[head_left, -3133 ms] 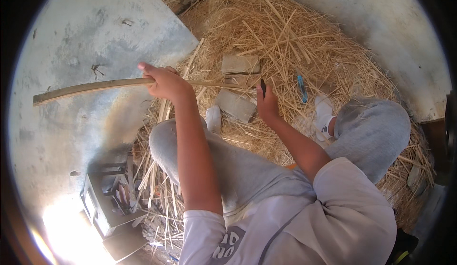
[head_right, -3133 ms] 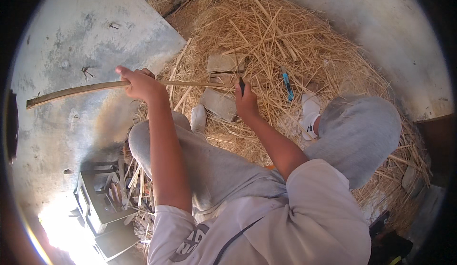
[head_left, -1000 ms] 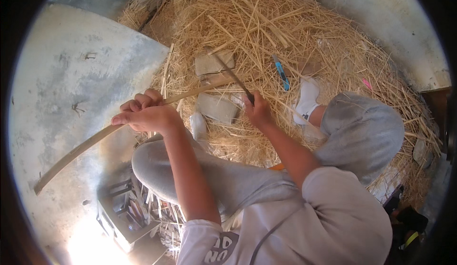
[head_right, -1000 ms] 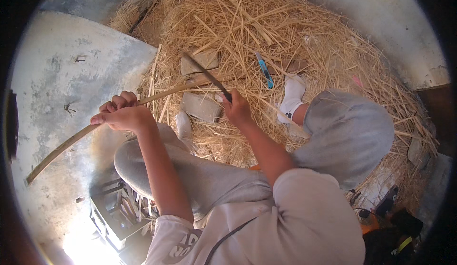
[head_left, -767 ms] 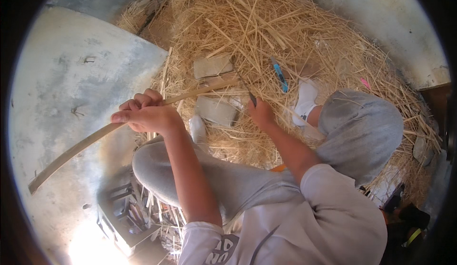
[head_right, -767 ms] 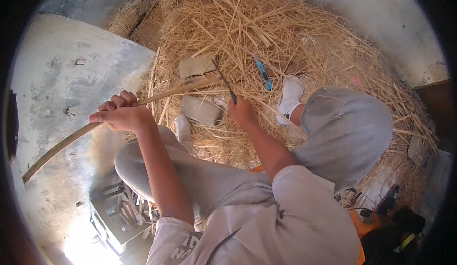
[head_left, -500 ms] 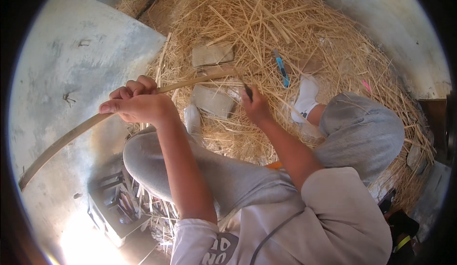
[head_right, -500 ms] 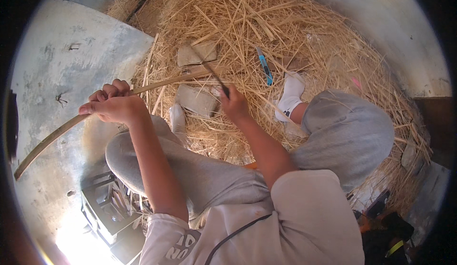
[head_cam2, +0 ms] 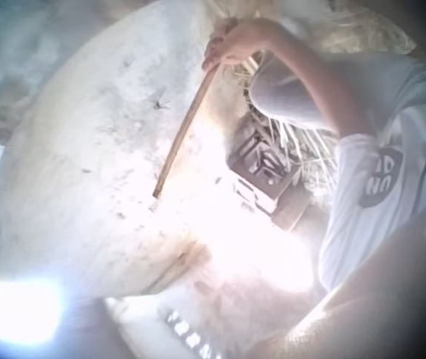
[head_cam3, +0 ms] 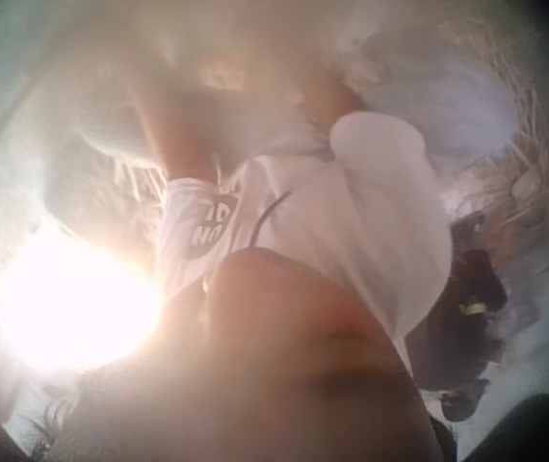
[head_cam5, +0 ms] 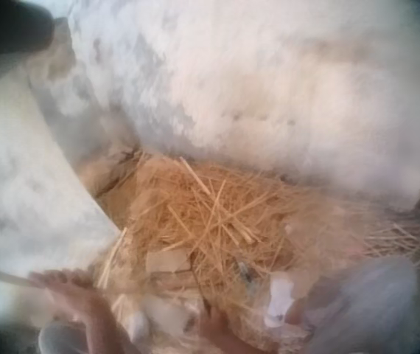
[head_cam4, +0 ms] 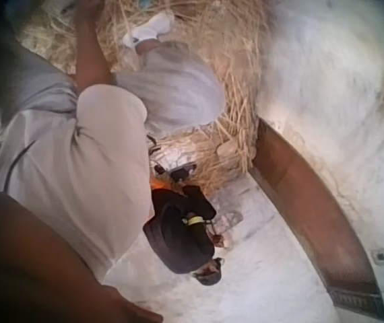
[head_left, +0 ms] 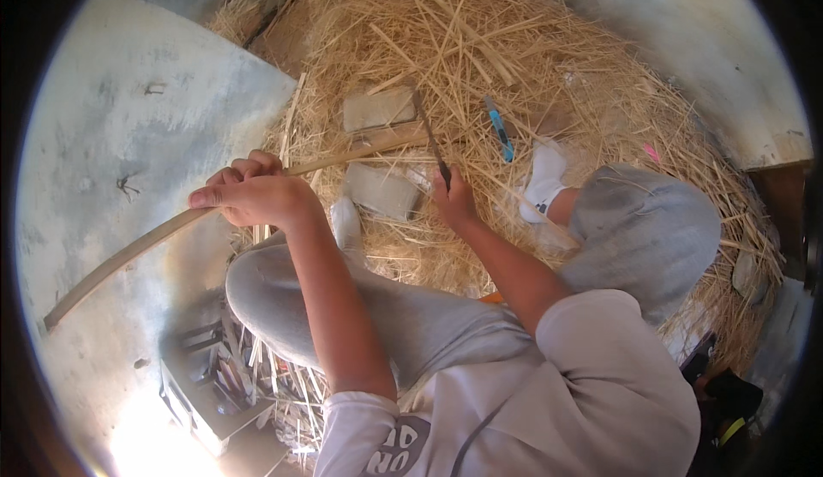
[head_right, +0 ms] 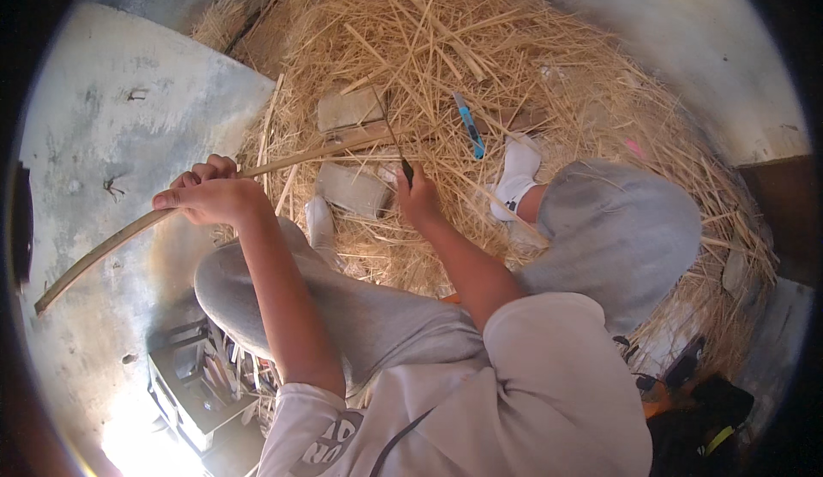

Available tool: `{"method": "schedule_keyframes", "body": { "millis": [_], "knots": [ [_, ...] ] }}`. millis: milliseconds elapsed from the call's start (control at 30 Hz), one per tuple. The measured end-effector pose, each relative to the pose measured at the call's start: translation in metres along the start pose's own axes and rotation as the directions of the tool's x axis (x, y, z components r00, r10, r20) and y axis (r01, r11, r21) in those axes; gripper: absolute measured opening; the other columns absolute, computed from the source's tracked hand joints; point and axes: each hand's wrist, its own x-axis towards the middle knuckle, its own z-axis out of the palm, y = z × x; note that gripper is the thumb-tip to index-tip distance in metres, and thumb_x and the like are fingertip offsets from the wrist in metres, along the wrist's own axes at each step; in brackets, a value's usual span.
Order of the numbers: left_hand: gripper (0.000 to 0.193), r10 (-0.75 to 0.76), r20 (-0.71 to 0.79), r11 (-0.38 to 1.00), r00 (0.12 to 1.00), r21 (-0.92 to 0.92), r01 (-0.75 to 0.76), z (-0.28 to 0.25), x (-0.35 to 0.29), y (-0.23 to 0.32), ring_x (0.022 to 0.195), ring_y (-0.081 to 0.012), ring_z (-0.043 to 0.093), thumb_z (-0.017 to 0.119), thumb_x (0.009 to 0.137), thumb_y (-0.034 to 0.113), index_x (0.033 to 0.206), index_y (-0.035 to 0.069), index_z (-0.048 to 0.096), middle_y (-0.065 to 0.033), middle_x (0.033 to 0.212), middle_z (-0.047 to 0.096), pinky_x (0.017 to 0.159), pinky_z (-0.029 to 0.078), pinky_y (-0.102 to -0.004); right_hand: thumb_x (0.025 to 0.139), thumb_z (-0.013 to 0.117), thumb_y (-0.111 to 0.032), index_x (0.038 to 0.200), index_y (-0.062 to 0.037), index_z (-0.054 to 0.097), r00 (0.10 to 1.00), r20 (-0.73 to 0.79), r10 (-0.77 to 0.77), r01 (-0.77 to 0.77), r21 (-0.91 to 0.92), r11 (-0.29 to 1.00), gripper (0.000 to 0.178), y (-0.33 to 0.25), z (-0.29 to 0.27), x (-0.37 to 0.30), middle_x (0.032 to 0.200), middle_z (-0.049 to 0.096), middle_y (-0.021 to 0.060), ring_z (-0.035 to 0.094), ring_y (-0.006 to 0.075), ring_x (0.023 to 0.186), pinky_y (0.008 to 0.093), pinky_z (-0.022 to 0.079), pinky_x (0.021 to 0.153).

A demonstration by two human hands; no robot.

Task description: The person sits on a bed of straw and uses a knife to split a long bamboo stick into thin strips. They hold the stick with one hand and use the knife to shave and split the material, creating thin slivers that fall onto the straw below.

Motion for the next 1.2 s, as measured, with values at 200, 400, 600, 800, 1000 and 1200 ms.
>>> {"method": "schedule_keyframes", "body": {
  "millis": [200, 400, 600, 800, 1000, 1200],
  "knots": [
    [0.066, 0.002, 0.009, 1.0, 1.0, -0.01, -0.002, -0.005, -0.001, 0.001, 0.046, -0.0122, 0.017, 0.029, 0.095, 0.075, 0.069, 0.016, 0.018, 0.0021, 0.054, 0.015, 0.04, 0.017, -0.028, 0.102, 0.05, -0.042, 0.103, -0.0017, 0.058, 0.991, 0.079, 0.105, -0.089, -0.18, 0.98, 0.041, -0.003, -0.018, 0.017, 0.07, 0.061, 0.0147, 0.062, 0.0302, 0.062, 0.044, 0.046, 0.059],
    [0.066, -0.008, 0.0, 1.0, 1.0, -0.025, 0.008, -0.007, 0.004, 0.001, 0.046, -0.0126, 0.017, 0.032, 0.095, 0.075, 0.069, 0.016, 0.017, 0.0022, 0.055, 0.015, 0.04, 0.017, -0.0287, 0.103, 0.047, -0.042, 0.111, 0.002, 0.058, 0.993, 0.021, -0.12, 0.121, -0.1, 0.988, 0.046, -0.059, -0.025, 0.006, 0.076, 0.065, 0.02, 0.065, 0.0366, 0.068, 0.05, 0.05, 0.064],
    [0.065, -0.008, 0.005, 1.0, 1.0, -0.014, 0.009, 0.005, -0.003, 0.004, 0.044, -0.0114, 0.019, 0.032, 0.098, 0.071, 0.067, 0.017, 0.017, 0.0026, 0.054, 0.015, 0.041, 0.018, -0.028, 0.103, 0.047, -0.045, 0.106, -0.0001, 0.054, 0.958, 0.153, 0.241, -0.174, -0.357, 0.918, 0.045, 0.007, -0.025, 0.011, 0.079, 0.065, 0.0211, 0.065, 0.0397, 0.07, 0.0503, 0.051, 0.066],
    [0.064, 0.023, 0.017, 1.0, 1.0, -0.004, -0.023, -0.002, -0.004, -0.001, 0.043, -0.0113, 0.019, 0.033, 0.099, 0.07, 0.066, 0.017, 0.017, 0.0028, 0.05, 0.018, 0.04, 0.018, -0.0288, 0.104, 0.048, -0.039, 0.102, 0.0007, 0.053, 0.928, -0.06, -0.367, 0.368, 0.01, 0.93, 0.04, -0.085, -0.033, 0.008, 0.065, 0.06, 0.0158, 0.061, 0.0361, 0.058, 0.0455, 0.046, 0.054],
    [0.065, -0.015, 0.004, 0.999, 1.0, -0.038, 0.015, 0.013, -0.005, 0.006, 0.043, -0.0114, 0.02, 0.036, 0.098, 0.071, 0.066, 0.017, 0.018, 0.0027, 0.05, 0.018, 0.04, 0.018, -0.0287, 0.103, 0.052, -0.042, 0.102, 0.0007, 0.059, 0.936, 0.184, 0.3, -0.23, -0.324, 0.918, 0.043, 0.041, -0.027, 0.014, 0.065, 0.059, 0.0155, 0.06, 0.0288, 0.056, 0.0434, 0.046, 0.056],
    [0.066, -0.004, -0.036, 1.0, 0.999, 0.007, 0.004, -0.009, 0.007, -0.01, 0.04, -0.01, 0.023, 0.037, 0.096, 0.073, 0.064, 0.018, 0.019, 0.0032, 0.047, 0.02, 0.039, 0.019, -0.0277, 0.101, 0.053, -0.041, 0.103, -0.0003, 0.056, 0.998, 0.004, -0.07, 0.07, -0.085, 0.994, 0.04, -0.06, -0.033, 0.004, 0.071, 0.062, 0.0204, 0.063, 0.0381, 0.062, 0.0475, 0.047, 0.058]
  ]
}}
